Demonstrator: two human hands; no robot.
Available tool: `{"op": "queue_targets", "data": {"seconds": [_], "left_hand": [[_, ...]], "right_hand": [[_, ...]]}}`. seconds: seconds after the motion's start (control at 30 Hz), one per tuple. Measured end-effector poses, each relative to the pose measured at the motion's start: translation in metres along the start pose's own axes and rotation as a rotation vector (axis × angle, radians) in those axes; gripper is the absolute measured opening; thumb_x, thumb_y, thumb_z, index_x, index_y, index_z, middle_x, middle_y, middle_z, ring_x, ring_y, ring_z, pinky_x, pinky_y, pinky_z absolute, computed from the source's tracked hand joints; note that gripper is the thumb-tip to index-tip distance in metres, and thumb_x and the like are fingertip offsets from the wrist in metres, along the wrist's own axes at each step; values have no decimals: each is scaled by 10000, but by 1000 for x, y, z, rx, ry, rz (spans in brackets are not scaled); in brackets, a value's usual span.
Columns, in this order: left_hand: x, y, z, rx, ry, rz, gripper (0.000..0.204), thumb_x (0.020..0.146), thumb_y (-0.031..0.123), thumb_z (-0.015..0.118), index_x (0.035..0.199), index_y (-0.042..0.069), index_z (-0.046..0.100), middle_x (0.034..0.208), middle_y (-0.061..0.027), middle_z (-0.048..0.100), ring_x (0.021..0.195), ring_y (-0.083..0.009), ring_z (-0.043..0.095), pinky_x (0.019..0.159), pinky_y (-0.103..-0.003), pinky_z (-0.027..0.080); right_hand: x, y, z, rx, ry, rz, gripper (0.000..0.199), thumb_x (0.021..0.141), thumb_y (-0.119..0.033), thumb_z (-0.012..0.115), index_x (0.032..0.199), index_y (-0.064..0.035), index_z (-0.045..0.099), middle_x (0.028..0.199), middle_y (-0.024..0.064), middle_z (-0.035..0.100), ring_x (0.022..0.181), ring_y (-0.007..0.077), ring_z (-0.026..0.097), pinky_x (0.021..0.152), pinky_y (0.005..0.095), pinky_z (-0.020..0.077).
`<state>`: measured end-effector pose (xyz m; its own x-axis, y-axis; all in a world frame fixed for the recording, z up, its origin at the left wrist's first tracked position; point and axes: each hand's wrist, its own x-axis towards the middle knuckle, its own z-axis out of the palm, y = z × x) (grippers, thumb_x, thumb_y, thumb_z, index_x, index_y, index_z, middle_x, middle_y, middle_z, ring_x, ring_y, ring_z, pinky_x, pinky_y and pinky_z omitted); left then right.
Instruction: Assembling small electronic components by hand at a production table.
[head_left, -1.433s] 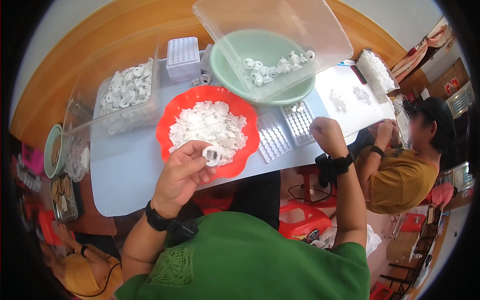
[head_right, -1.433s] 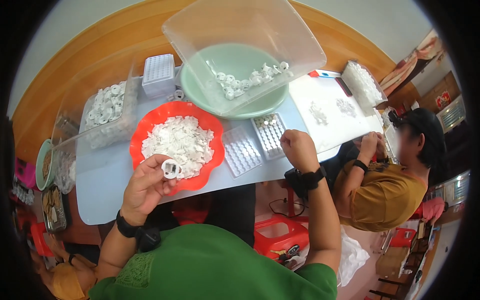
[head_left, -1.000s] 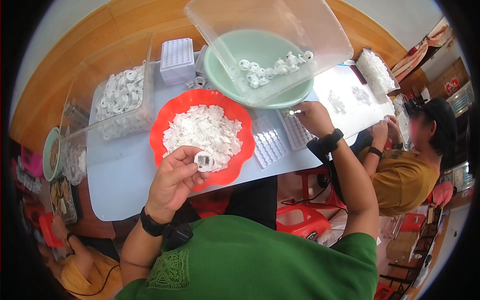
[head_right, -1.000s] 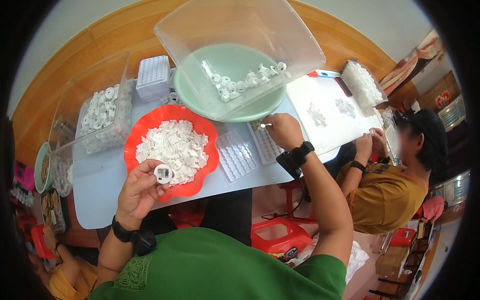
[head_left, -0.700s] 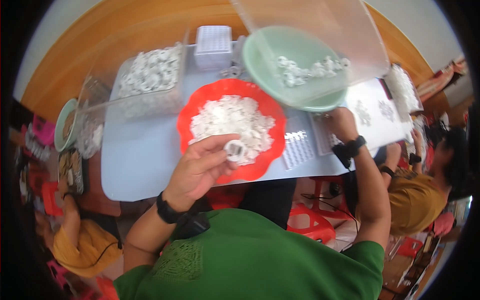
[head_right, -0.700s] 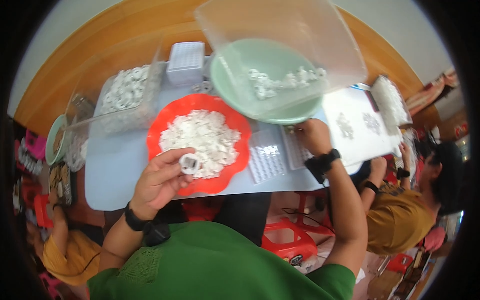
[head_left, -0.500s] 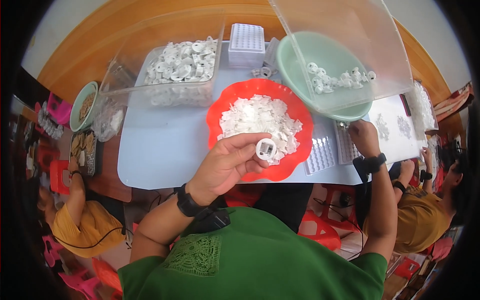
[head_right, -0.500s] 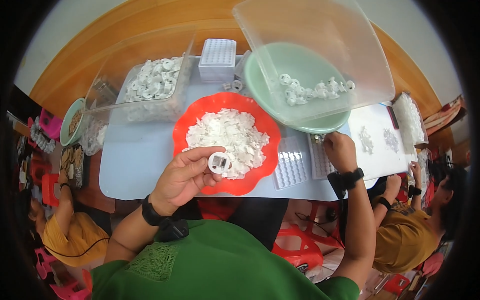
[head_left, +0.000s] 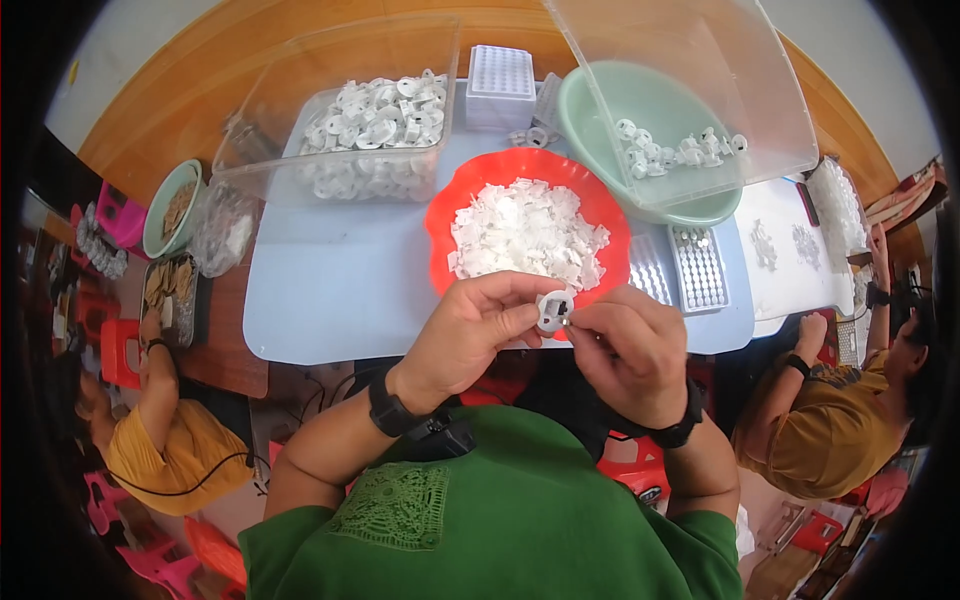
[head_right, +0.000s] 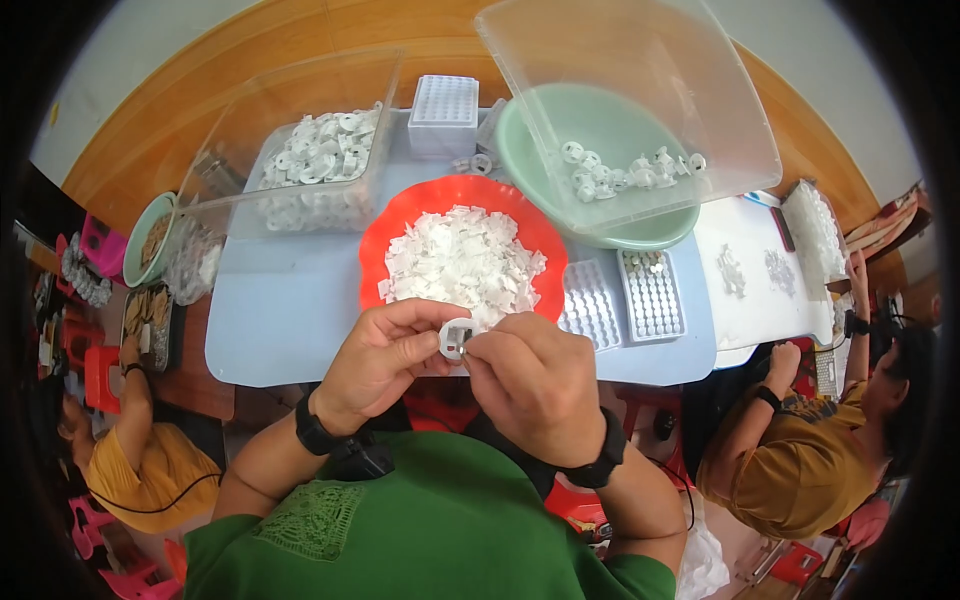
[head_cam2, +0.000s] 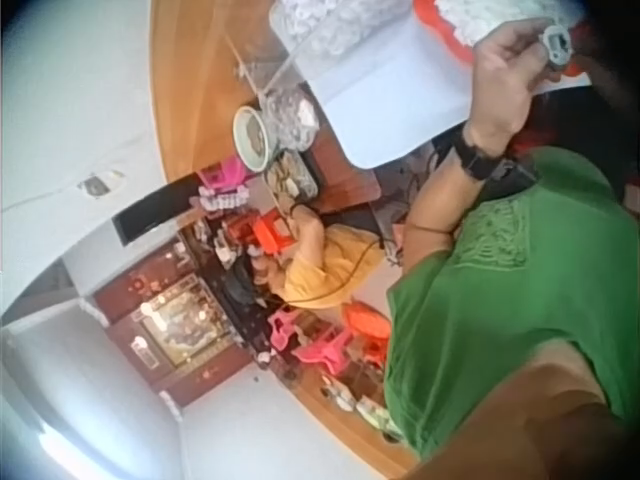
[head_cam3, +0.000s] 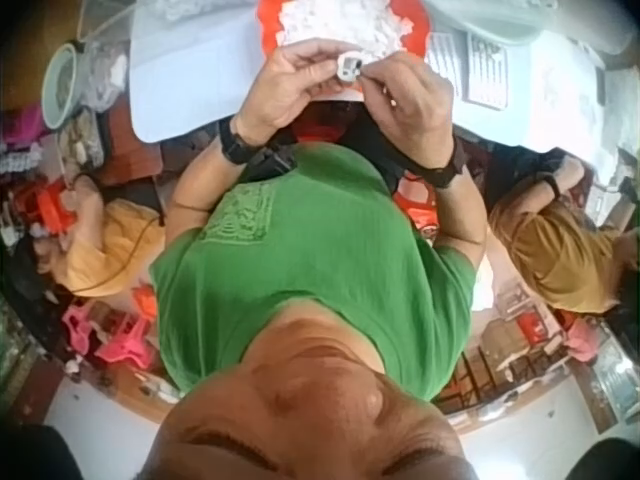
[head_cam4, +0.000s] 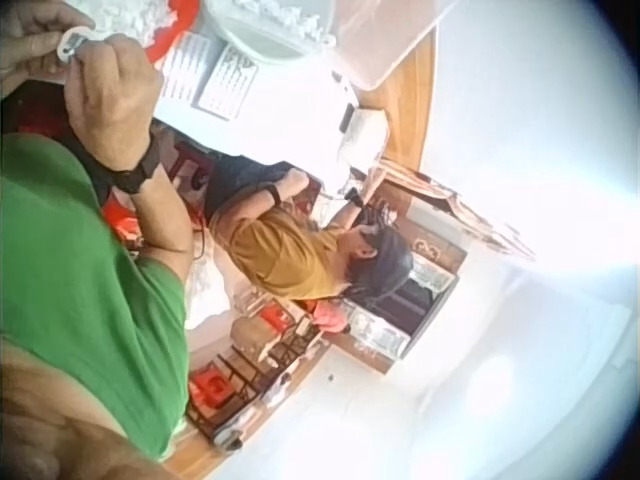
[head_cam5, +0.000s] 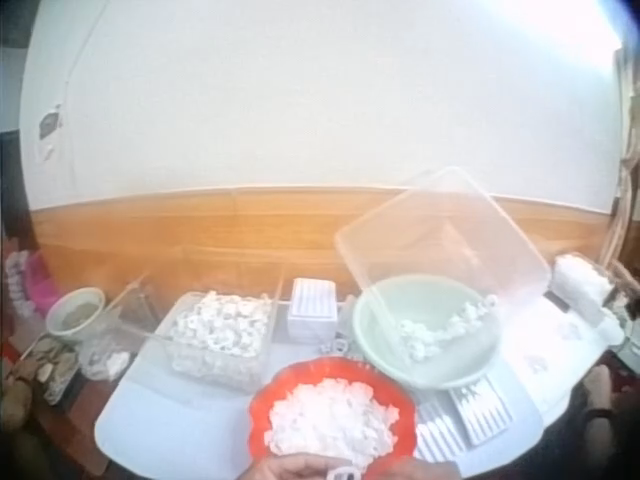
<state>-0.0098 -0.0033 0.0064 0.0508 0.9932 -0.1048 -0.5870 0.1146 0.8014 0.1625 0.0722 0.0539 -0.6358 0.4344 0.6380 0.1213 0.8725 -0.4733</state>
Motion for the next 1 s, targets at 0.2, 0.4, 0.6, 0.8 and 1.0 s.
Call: {"op": "queue_targets", "data": {"seconds": [0.2, 0.4, 0.6, 0.8, 1.0], "left_hand": [[-13, 3, 2, 89, -30, 55, 296, 917, 60, 566, 1193, -47, 559, 1026, -99, 646, 875, -128, 625, 774, -245, 525], [-17, -1, 2, 92, -45, 67, 297, 909, 42, 573, 1190, -54, 566, 1024, -102, 644, 882, -125, 614, 761, -239, 514], [-16, -4, 3, 104, -61, 70, 296, 910, 49, 576, 1188, -53, 568, 1023, -102, 644, 876, -122, 612, 761, -237, 514], [-15, -8, 3, 82, -55, 47, 292, 908, 38, 574, 1187, -50, 570, 1031, -104, 643, 870, -121, 615, 770, -238, 519], [-11, -11, 6, 66, 5, 34, 263, 929, 57, 550, 1182, 3, 596, 972, -45, 643, 818, -81, 588, 742, -216, 499]], "right_hand": [[-4, -9, 9, -117, -73, -56, 200, 639, 26, 680, 802, -34, 580, 688, 72, 534, 580, 242, 549, 452, 343, 427], [-2, -13, 6, -145, -144, -74, 185, 646, 12, 644, 814, -34, 581, 696, 69, 530, 574, 237, 535, 447, 341, 424], [-4, -17, 6, -171, -126, -72, 171, 644, 17, 632, 800, -30, 581, 690, 64, 530, 576, 230, 536, 446, 337, 424], [-7, -18, 5, -224, -176, -50, 143, 656, -4, 628, 790, -23, 582, 688, 59, 521, 585, 227, 537, 450, 337, 427], [-15, -19, 7, -292, -191, -60, 238, 668, -23, 615, 905, -10, 613, 685, 67, 510, 611, 227, 544, 460, 341, 436]]}}
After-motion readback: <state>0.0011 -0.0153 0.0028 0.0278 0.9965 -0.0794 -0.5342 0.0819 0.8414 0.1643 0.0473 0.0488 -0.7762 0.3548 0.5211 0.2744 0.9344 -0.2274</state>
